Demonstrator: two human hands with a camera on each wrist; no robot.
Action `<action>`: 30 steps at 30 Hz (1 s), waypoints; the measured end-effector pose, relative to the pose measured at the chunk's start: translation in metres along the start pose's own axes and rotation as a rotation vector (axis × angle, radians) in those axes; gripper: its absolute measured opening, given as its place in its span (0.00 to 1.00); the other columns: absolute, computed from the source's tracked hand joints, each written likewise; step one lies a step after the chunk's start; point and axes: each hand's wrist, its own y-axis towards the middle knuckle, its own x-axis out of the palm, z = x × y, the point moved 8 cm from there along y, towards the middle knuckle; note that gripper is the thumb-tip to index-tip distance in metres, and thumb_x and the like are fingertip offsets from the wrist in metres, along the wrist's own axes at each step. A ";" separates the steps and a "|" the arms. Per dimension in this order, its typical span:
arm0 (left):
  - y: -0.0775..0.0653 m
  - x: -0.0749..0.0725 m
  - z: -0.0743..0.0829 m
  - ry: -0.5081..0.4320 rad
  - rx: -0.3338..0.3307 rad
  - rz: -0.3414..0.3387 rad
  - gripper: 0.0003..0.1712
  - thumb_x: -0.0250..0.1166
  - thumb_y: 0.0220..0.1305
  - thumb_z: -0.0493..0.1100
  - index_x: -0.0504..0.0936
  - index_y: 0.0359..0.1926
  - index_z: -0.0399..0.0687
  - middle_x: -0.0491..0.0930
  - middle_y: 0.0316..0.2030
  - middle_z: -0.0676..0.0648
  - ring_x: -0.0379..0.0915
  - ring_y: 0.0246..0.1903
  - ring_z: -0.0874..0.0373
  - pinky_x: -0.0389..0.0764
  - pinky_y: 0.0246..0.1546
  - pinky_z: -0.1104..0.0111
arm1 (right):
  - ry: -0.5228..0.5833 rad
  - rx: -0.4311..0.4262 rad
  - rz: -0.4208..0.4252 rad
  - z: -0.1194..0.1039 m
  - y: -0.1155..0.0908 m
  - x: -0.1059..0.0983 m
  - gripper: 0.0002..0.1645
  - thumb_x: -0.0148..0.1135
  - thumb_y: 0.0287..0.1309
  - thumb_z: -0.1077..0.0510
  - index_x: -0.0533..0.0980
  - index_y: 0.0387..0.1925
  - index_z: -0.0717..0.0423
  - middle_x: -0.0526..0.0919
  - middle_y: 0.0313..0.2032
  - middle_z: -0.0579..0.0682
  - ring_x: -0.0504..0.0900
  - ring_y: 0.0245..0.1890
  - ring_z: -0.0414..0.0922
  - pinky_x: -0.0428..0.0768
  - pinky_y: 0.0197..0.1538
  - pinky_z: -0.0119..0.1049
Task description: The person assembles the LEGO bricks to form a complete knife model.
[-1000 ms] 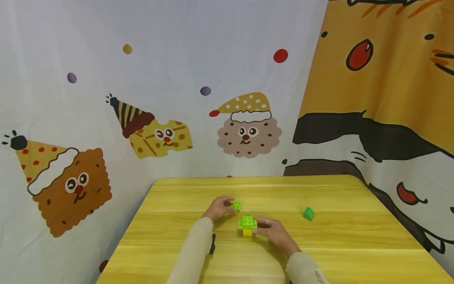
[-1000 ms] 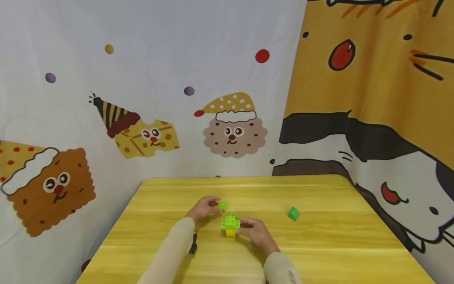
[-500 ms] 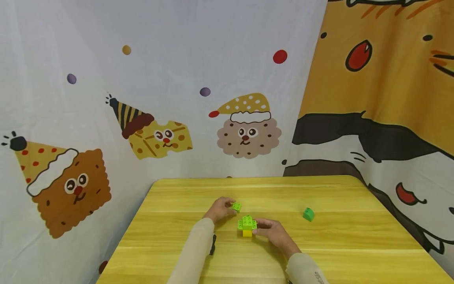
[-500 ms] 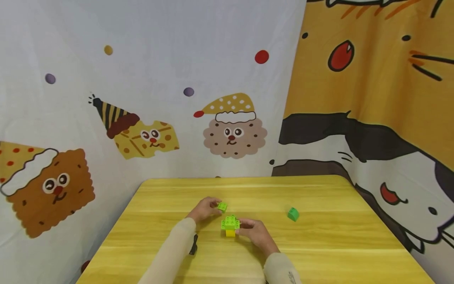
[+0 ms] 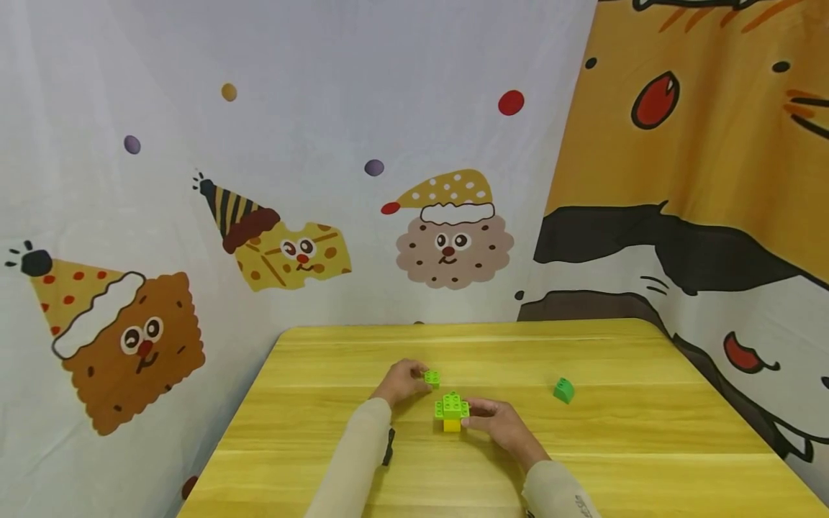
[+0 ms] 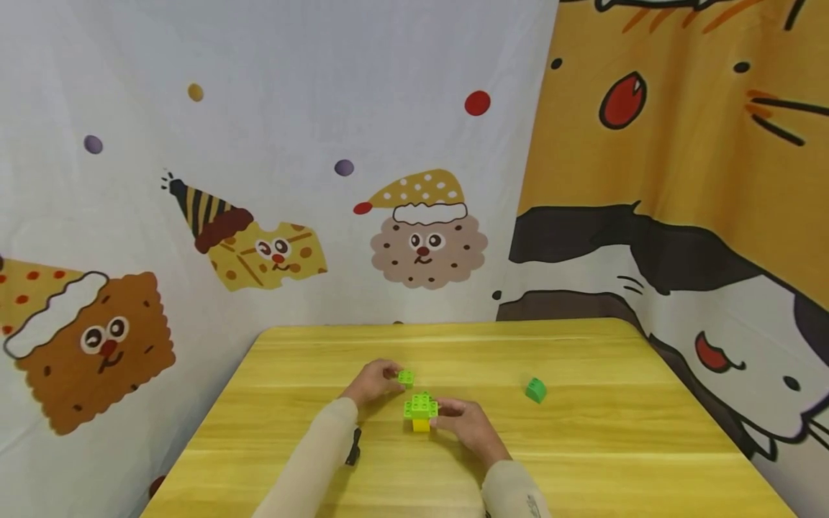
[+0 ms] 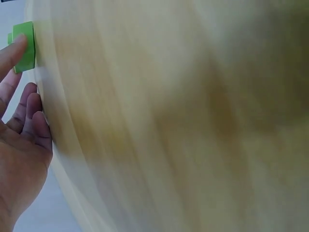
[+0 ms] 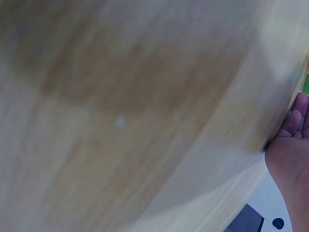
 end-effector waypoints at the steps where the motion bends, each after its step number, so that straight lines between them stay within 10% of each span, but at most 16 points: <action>1: 0.000 -0.001 0.000 -0.001 -0.004 0.003 0.19 0.76 0.56 0.40 0.84 0.49 0.44 0.77 0.44 0.45 0.72 0.44 0.52 0.76 0.49 0.54 | -0.002 0.001 0.000 0.000 0.000 0.000 0.30 0.76 0.53 0.52 0.80 0.56 0.60 0.83 0.50 0.56 0.79 0.52 0.52 0.75 0.56 0.53; 30: -0.017 -0.028 0.010 -0.152 0.049 0.008 0.18 0.75 0.58 0.43 0.82 0.49 0.45 0.80 0.42 0.50 0.76 0.44 0.55 0.77 0.48 0.57 | 0.005 0.010 -0.005 -0.004 0.000 0.001 0.30 0.75 0.53 0.54 0.80 0.57 0.62 0.83 0.50 0.56 0.80 0.50 0.50 0.77 0.54 0.47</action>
